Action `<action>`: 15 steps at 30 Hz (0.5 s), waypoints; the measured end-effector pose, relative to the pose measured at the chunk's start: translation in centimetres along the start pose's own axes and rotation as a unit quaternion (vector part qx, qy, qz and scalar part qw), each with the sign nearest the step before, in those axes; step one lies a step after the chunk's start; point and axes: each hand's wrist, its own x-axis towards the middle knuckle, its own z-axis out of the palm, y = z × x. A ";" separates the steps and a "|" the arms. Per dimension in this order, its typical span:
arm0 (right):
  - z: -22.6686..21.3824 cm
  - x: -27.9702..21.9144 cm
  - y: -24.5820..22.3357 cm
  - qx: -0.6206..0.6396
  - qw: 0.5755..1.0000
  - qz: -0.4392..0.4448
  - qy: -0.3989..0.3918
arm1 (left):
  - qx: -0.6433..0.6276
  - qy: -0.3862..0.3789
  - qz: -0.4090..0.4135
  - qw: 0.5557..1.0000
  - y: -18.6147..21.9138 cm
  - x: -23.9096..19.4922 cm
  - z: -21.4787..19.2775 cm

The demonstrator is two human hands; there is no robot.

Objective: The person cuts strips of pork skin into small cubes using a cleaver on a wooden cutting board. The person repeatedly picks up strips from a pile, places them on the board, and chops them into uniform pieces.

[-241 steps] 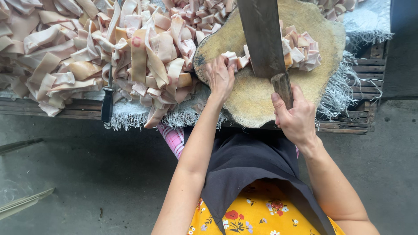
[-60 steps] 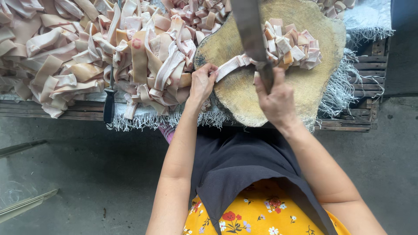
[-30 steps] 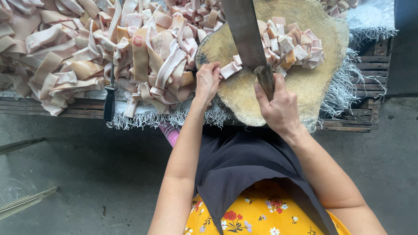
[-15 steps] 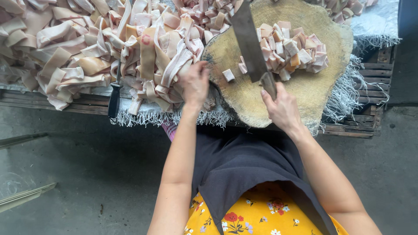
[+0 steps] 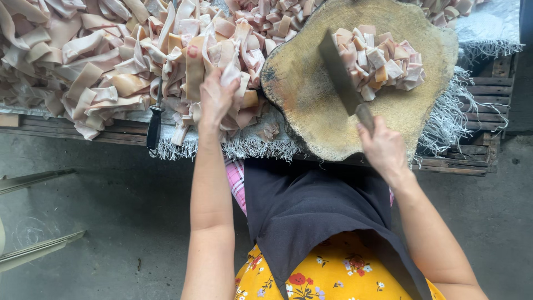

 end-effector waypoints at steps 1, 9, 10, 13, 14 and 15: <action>-0.4 0.2 0.4 0.009 1.000 0.009 0.024 | -0.027 -0.033 -0.053 0.998 2.1 0.7 -1.2; -0.3 0.3 0.8 0.072 0.996 0.026 0.037 | -0.125 -0.219 0.036 0.967 15.2 3.5 -2.4; -0.2 0.3 0.9 0.082 0.996 0.018 0.041 | -0.153 -0.246 0.027 0.957 15.2 3.6 -1.5; 0.0 0.4 1.1 0.082 0.996 0.037 0.024 | -0.188 -0.302 -0.042 0.934 13.2 3.2 4.0; -0.1 0.4 1.1 0.090 0.995 0.026 0.026 | -0.187 -0.333 -0.072 0.921 11.8 2.6 6.0; -0.3 0.3 1.1 0.097 0.995 0.014 0.029 | -0.186 -0.363 -0.102 0.907 10.4 1.9 7.9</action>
